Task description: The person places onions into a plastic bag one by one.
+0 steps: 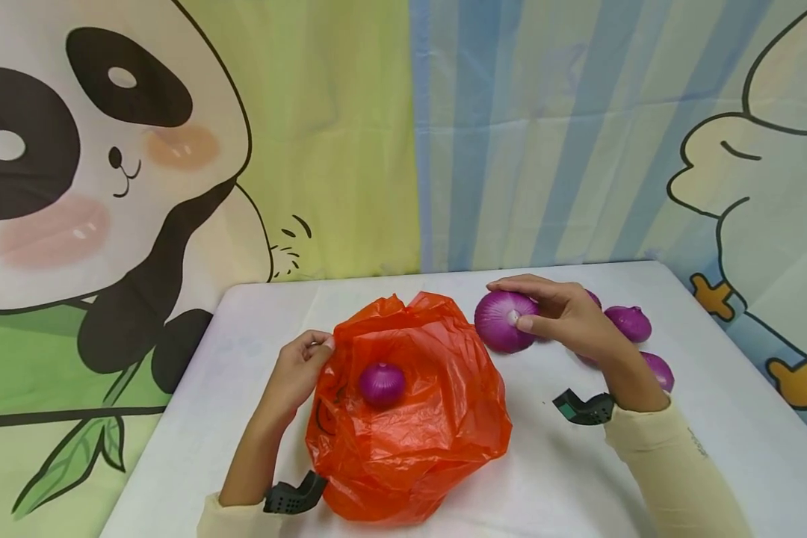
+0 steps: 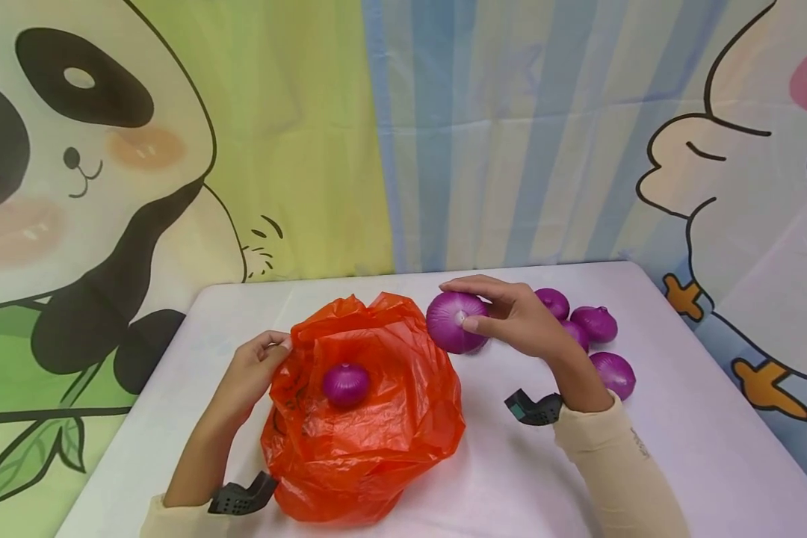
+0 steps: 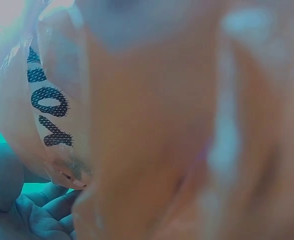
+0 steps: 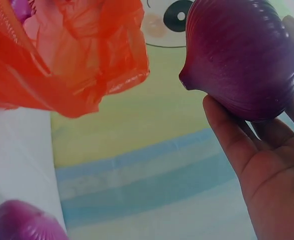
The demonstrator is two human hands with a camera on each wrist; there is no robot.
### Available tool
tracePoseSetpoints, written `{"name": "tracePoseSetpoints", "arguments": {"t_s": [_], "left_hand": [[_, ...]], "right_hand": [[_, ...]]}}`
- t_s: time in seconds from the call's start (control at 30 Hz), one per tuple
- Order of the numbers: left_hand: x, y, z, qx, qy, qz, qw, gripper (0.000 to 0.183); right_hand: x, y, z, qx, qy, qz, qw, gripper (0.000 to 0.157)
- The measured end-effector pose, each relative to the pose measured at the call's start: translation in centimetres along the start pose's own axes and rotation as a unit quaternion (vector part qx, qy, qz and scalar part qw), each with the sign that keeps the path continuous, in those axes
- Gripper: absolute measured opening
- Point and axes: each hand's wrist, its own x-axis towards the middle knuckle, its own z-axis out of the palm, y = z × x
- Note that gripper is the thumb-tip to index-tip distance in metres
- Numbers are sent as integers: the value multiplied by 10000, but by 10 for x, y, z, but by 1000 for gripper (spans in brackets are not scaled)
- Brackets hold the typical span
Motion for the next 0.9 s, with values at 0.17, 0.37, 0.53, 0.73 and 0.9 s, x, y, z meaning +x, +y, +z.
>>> {"name": "tracePoseSetpoints", "arguments": {"t_s": [0.17,0.37,0.53,0.73,0.9], "left_hand": [[0,0,1,-49,-2,19,10000,21],[1,-2,0,13,41,9,10000,20],[1,-1,-1,13,52,38,10000,20],[0,0,-1,-72,27,55,10000,19],[-1,0,-1,-61,30,29,10000,20]], "right_hand": [[16,-6,6,32,-181,-169,9997,49],[42,-12,15,236,-553,-839,9947,48],[56,-13,27,591,-751,-963,9908,46],[66,-5,42,657,-1005,-1014,9876,44],[71,2,56,877,-1402,-824,9828,43]]}}
